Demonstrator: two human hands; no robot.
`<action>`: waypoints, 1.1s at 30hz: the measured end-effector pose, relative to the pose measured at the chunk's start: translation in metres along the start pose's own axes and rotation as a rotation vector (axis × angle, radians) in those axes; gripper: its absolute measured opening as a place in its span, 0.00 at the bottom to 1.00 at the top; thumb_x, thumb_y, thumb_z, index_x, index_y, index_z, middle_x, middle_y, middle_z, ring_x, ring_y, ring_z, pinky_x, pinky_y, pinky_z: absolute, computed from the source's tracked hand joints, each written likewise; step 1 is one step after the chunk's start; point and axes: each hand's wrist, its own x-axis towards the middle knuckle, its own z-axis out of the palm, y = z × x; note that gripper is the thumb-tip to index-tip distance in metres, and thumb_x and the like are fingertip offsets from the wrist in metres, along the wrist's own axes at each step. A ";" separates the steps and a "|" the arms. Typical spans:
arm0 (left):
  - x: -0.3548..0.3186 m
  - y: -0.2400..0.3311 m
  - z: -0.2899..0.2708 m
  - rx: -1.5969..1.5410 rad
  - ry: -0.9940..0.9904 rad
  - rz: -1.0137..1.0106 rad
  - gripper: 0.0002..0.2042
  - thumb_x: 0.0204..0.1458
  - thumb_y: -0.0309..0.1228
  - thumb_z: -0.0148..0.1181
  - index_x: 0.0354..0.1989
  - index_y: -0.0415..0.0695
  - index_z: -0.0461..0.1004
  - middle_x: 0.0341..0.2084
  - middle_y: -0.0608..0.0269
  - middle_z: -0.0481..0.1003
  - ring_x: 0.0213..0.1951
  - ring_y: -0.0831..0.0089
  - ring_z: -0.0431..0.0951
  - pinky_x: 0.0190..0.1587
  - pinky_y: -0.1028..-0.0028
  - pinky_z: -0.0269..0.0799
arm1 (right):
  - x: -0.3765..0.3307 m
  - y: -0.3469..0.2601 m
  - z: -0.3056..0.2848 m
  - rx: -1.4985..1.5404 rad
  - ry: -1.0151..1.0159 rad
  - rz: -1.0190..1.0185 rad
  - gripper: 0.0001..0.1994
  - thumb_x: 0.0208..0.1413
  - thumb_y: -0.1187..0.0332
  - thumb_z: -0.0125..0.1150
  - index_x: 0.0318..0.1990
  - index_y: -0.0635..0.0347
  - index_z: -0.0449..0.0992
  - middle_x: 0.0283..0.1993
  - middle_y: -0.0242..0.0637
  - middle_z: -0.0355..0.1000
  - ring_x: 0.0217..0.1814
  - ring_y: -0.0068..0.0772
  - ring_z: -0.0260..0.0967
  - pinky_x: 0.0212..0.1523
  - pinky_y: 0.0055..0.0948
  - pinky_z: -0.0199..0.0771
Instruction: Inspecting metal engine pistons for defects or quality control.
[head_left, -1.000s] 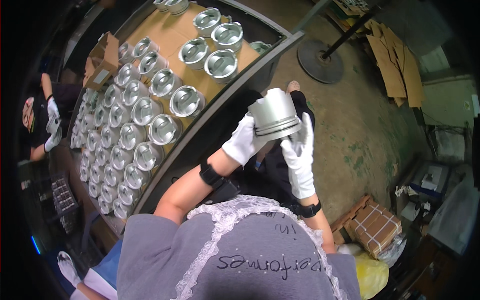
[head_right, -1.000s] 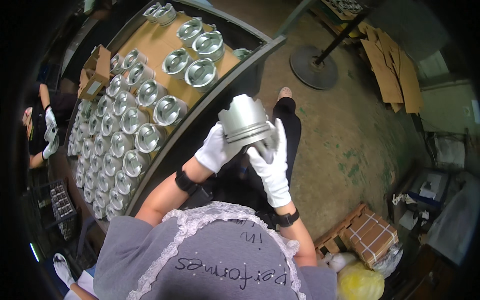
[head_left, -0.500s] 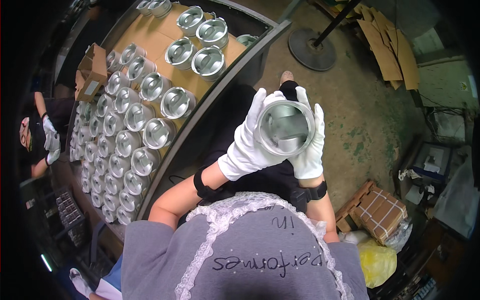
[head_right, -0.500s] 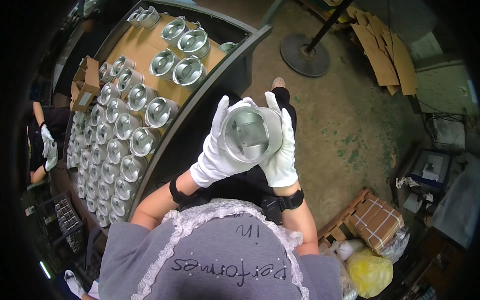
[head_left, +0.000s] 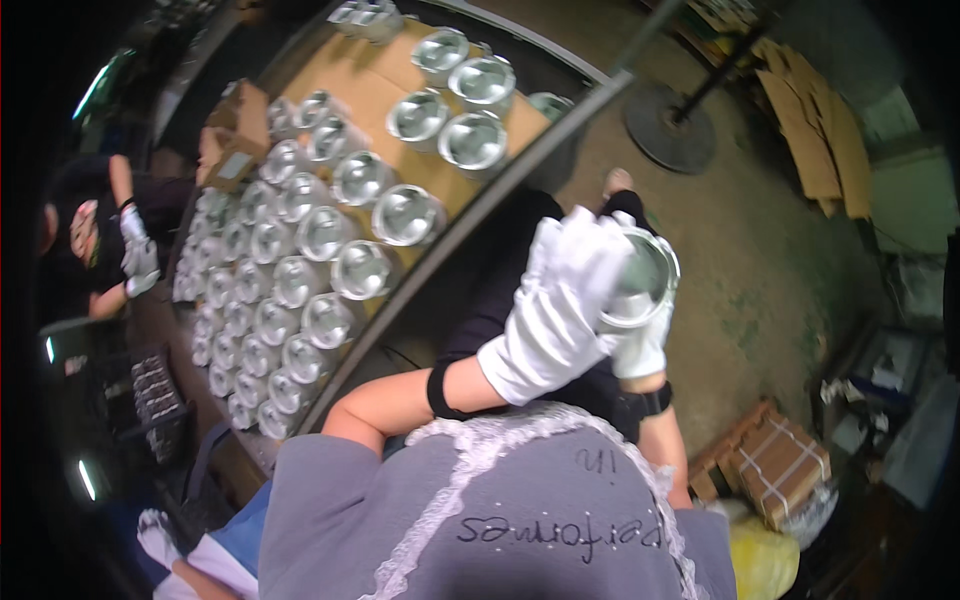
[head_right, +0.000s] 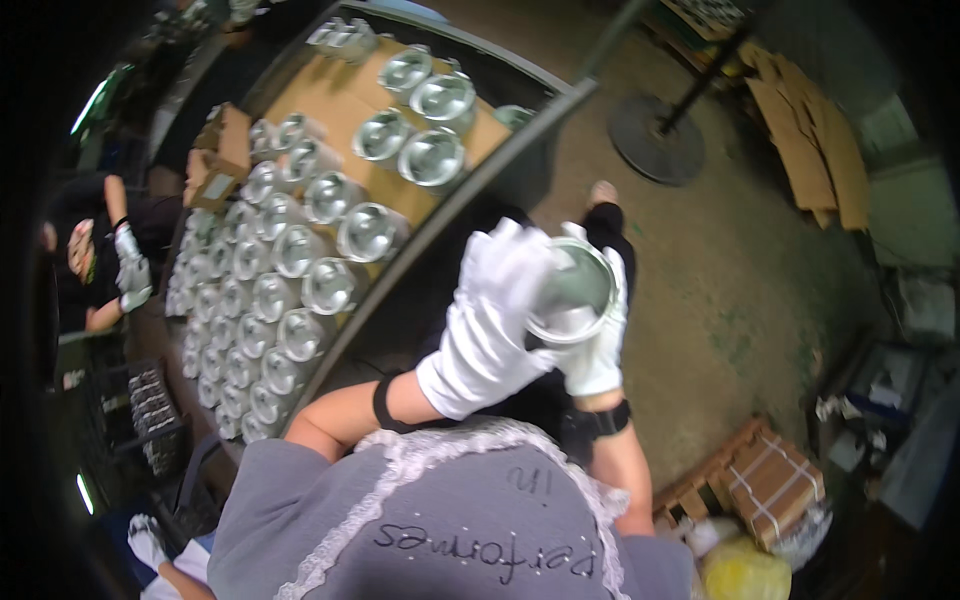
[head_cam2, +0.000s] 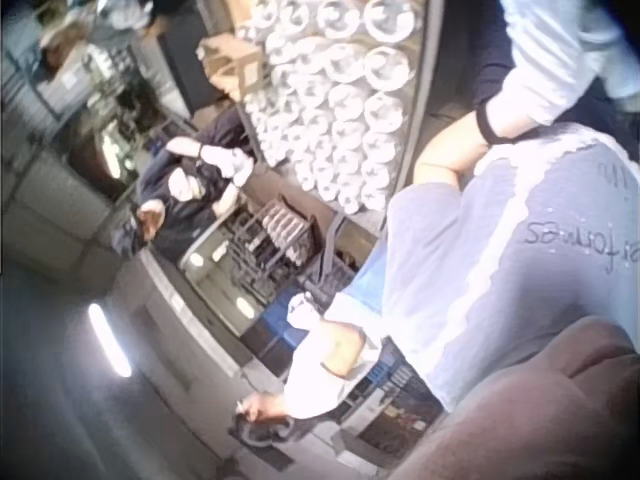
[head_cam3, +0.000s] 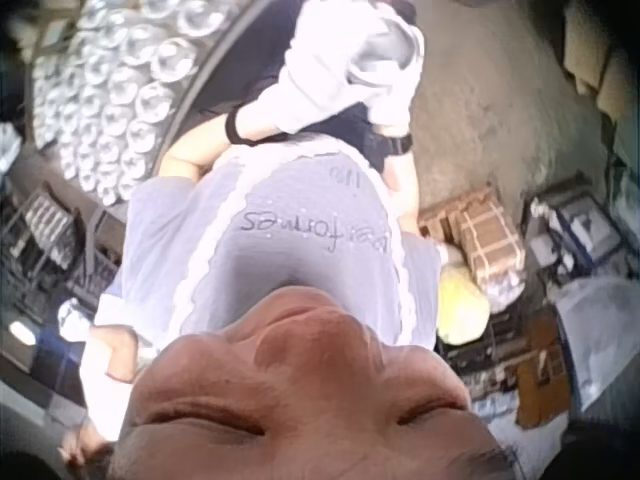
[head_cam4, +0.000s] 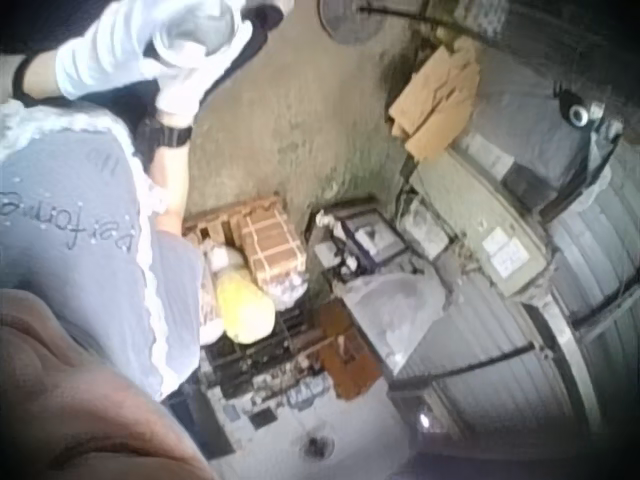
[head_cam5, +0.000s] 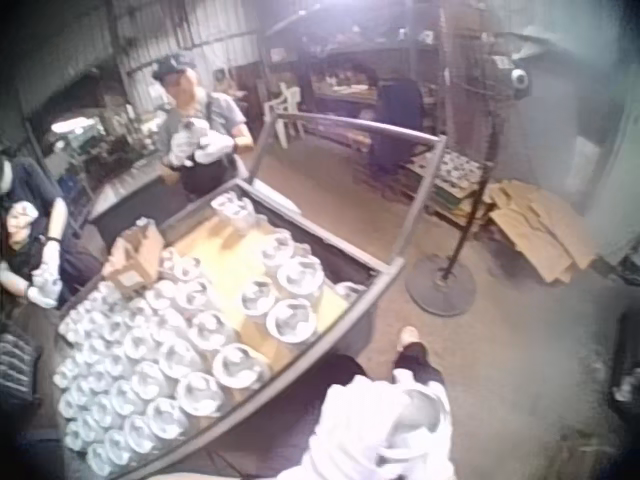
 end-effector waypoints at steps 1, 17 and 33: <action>-0.008 0.000 -0.006 -0.061 -0.086 -0.010 0.42 0.34 0.39 0.74 0.60 0.40 0.61 0.55 0.48 0.65 0.56 0.46 0.66 0.64 0.47 0.51 | 0.005 -0.003 -0.006 -0.039 0.028 -0.036 0.23 0.65 0.54 0.48 0.62 0.58 0.66 0.55 0.39 0.72 0.56 0.35 0.71 0.59 0.36 0.69; 0.012 -0.041 -0.078 -0.083 -0.028 -0.044 0.13 0.43 0.32 0.71 0.22 0.42 0.71 0.20 0.56 0.69 0.24 0.58 0.73 0.30 0.66 0.70 | 0.008 0.048 0.025 -0.135 -0.174 0.304 0.35 0.65 0.39 0.34 0.71 0.52 0.51 0.72 0.39 0.53 0.73 0.42 0.50 0.71 0.48 0.49; 0.010 -0.010 -0.068 -0.256 -0.011 0.126 0.18 0.34 0.17 0.65 0.36 0.46 0.72 0.26 0.64 0.72 0.33 0.60 0.75 0.49 0.54 0.70 | 0.017 0.013 0.012 0.254 -0.369 0.370 0.33 0.64 0.43 0.38 0.66 0.58 0.60 0.67 0.56 0.59 0.68 0.51 0.59 0.64 0.50 0.64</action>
